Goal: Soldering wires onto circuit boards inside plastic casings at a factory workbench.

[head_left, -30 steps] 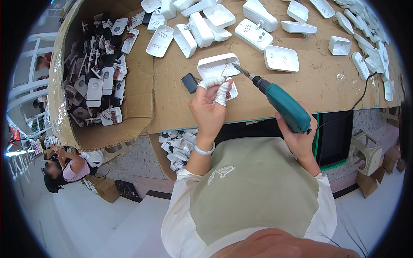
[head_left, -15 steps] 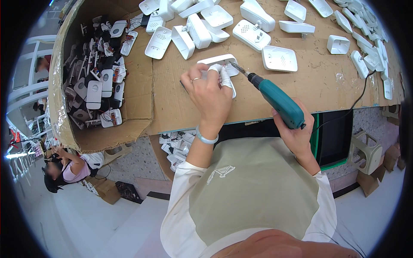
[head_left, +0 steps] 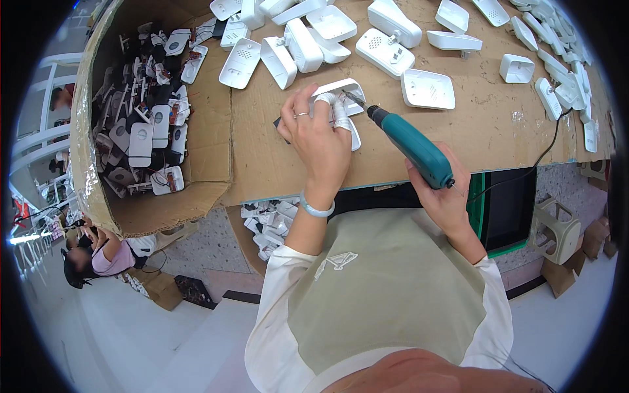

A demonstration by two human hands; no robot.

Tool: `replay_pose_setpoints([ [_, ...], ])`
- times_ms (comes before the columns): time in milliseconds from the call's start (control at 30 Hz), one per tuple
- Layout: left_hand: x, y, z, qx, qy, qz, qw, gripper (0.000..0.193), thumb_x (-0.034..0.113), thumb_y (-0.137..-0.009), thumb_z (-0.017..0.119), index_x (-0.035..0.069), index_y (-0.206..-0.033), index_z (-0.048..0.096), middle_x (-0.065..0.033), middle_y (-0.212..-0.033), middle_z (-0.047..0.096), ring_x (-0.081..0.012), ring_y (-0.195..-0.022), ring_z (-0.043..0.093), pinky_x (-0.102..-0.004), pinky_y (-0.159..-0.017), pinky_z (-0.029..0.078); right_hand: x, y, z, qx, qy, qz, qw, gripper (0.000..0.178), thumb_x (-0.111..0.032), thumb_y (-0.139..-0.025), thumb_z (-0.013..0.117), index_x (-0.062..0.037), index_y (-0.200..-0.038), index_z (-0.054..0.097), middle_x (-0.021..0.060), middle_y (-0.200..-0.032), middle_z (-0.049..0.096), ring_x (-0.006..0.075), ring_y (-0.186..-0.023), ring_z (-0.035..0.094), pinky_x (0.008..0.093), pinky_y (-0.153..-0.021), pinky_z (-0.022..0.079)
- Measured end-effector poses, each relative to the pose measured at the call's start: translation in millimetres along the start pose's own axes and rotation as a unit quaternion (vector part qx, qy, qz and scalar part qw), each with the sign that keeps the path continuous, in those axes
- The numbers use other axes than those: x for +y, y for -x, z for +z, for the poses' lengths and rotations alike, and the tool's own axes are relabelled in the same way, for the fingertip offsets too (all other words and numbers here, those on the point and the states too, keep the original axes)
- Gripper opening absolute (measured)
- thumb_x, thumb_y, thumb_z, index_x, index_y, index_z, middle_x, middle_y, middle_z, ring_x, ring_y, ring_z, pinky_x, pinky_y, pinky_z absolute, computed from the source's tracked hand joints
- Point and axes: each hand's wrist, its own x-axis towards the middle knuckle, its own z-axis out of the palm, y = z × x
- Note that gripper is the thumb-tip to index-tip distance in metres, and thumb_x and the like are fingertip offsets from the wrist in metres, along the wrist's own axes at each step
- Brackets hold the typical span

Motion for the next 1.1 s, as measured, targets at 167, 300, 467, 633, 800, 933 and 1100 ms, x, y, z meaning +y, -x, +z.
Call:
replay_pose_setpoints([
  [167, 1.8, -1.3, 1.7, -0.012, 0.02, -0.022, 0.999, 0.016, 0.0, -0.08, 0.069, -0.001, -0.097, 0.068, -0.015, -0.128, 0.062, -0.0381, -0.124, 0.052, -0.0514, -0.103, 0.036, -2.2, -0.7, 0.6, 0.007, -0.007, 0.009, 1.0, 0.025, 0.005, -0.082, 0.074, 0.0018, -0.105, 0.065, 0.0155, -0.095, 0.067, 0.0308, -0.08, 0.067, 0.0338, -0.074, 0.053],
  [300, -2.3, 0.3, 4.1, 0.006, 0.061, 0.003, 0.998, 0.015, 0.003, -0.086, 0.073, -0.001, -0.1, 0.069, -0.0127, -0.123, 0.064, -0.0362, -0.109, 0.059, -0.0486, -0.097, 0.044, -7.4, 6.2, -4.3, 0.006, 0.004, 0.012, 1.0, 0.025, 0.005, -0.082, 0.075, 0.0021, -0.104, 0.065, 0.0156, -0.095, 0.068, 0.03, -0.08, 0.067, 0.0335, -0.074, 0.053],
  [467, 6.9, 10.9, 0.2, -0.006, 0.056, 0.036, 0.998, 0.015, 0.001, -0.087, 0.072, -0.002, -0.101, 0.069, -0.0151, -0.124, 0.065, -0.0407, -0.122, 0.057, -0.0482, -0.1, 0.045, 0.3, 26.2, -17.8, 0.022, 0.01, 0.052, 0.998, 0.026, 0.007, -0.08, 0.076, 0.0025, -0.103, 0.066, 0.0156, -0.094, 0.069, 0.0286, -0.081, 0.068, 0.0325, -0.074, 0.053],
  [633, 10.0, 16.2, 0.0, -0.013, 0.038, 0.032, 0.999, 0.015, 0.002, -0.087, 0.071, -0.001, -0.102, 0.07, -0.0143, -0.13, 0.064, -0.0411, -0.133, 0.051, -0.0503, -0.106, 0.04, 3.7, 28.4, -17.5, 0.023, 0.031, 0.029, 0.999, 0.027, 0.008, -0.079, 0.077, 0.0026, -0.103, 0.066, 0.0157, -0.095, 0.069, 0.0288, -0.081, 0.068, 0.0329, -0.075, 0.053],
  [800, 11.5, 16.6, -1.4, -0.026, 0.028, 0.027, 0.999, 0.015, 0.003, -0.088, 0.071, 0.0, -0.102, 0.071, -0.0135, -0.132, 0.064, -0.0405, -0.135, 0.049, -0.0512, -0.109, 0.036, 4.2, 25.2, -15.8, 0.021, 0.033, 0.001, 0.999, 0.028, 0.008, -0.078, 0.076, 0.0028, -0.103, 0.066, 0.0156, -0.096, 0.07, 0.0291, -0.082, 0.068, 0.0336, -0.076, 0.053],
  [933, 12.6, 17.5, -0.8, -0.023, 0.011, 0.031, 0.999, 0.014, 0.003, -0.087, 0.071, 0.001, -0.101, 0.071, -0.013, -0.131, 0.064, -0.0402, -0.135, 0.049, -0.0512, -0.109, 0.035, 6.7, 26.1, -16.1, 0.013, 0.034, 0.005, 0.999, 0.028, 0.009, -0.077, 0.075, 0.0026, -0.103, 0.065, 0.0151, -0.097, 0.069, 0.0297, -0.083, 0.068, 0.0334, -0.076, 0.053],
  [1100, 12.9, 16.0, -0.1, -0.024, 0.007, 0.03, 0.999, 0.014, 0.003, -0.087, 0.071, 0.001, -0.101, 0.071, -0.013, -0.131, 0.063, -0.0404, -0.135, 0.049, -0.0513, -0.108, 0.036, 5.7, 25.3, -17.8, 0.005, 0.035, 0.006, 0.999, 0.029, 0.009, -0.076, 0.075, 0.0023, -0.102, 0.065, 0.0146, -0.096, 0.068, 0.0299, -0.082, 0.067, 0.0332, -0.075, 0.053],
])
